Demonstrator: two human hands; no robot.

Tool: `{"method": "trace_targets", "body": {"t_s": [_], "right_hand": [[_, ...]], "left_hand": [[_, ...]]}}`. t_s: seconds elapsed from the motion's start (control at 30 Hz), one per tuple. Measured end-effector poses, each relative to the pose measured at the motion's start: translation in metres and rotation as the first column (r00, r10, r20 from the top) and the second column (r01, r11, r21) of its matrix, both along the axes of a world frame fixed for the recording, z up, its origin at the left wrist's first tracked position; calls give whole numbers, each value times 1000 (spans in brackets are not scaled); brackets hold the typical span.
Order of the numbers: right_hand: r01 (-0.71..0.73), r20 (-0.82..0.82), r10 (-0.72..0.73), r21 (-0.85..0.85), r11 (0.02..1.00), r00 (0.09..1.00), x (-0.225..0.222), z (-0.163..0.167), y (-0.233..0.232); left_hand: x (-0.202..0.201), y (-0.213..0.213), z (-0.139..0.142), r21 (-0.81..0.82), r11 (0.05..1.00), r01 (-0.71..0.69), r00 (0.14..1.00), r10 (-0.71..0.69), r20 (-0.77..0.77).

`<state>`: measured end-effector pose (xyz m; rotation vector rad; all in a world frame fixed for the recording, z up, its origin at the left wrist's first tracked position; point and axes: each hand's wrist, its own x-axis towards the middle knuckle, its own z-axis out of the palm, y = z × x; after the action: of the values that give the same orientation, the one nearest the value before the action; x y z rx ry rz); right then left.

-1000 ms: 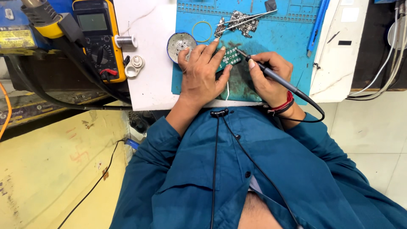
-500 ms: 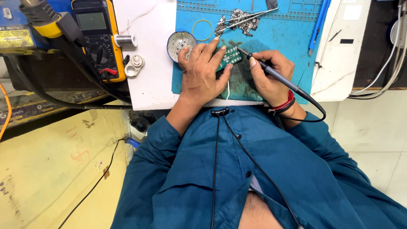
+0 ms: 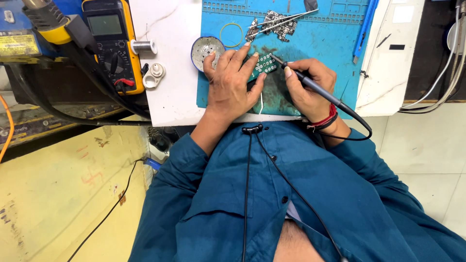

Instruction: The person solders a green circuit board on a workbench, holding the board with one hand while applying a soldering iron to its components. They use tweezers to position and hold small parts on the board and touch the iron to multiple points across the board, with other disassembled boards and a multimeter on the bench.

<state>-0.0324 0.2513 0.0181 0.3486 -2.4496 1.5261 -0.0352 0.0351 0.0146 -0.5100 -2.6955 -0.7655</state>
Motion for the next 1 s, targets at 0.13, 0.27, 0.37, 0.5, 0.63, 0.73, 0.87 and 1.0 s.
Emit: {"method": "trace_targets", "body": {"t_s": [0.13, 0.27, 0.37, 0.5, 0.63, 0.73, 0.87, 1.0], "right_hand": [[40, 63, -33, -115, 993, 997, 0, -4, -2], [53, 57, -45, -139, 989, 997, 0, -6, -2], [74, 58, -66, -155, 985, 996, 1, -7, -2], [80, 61, -69, -201, 976, 996, 2, -10, -2], [82, 57, -72, -208, 975, 996, 3, -10, -1], [81, 55, -70, -220, 972, 996, 4, -9, -1], [83, 92, -63, -235, 968, 994, 7, -7, 0], [83, 30, -79, -208, 975, 996, 6, -6, -2]], "left_hand": [[0, 0, -1, 1, 1000, 0, 1000, 0, -1], [-1, -1, 1, -5, 1000, 1, 1000, -2, -4], [-1, -1, 3, 19, 1000, 4, 1000, -4, -16], [1, -2, 4, 32, 999, 24, 1000, -23, -12], [4, -4, 0, 66, 996, 55, 996, -50, -71], [7, -4, -4, 77, 997, 27, 991, -17, -135], [9, -5, -7, 63, 995, 81, 992, -74, -97], [8, -5, -4, 99, 987, 124, 988, -114, -104]]}}
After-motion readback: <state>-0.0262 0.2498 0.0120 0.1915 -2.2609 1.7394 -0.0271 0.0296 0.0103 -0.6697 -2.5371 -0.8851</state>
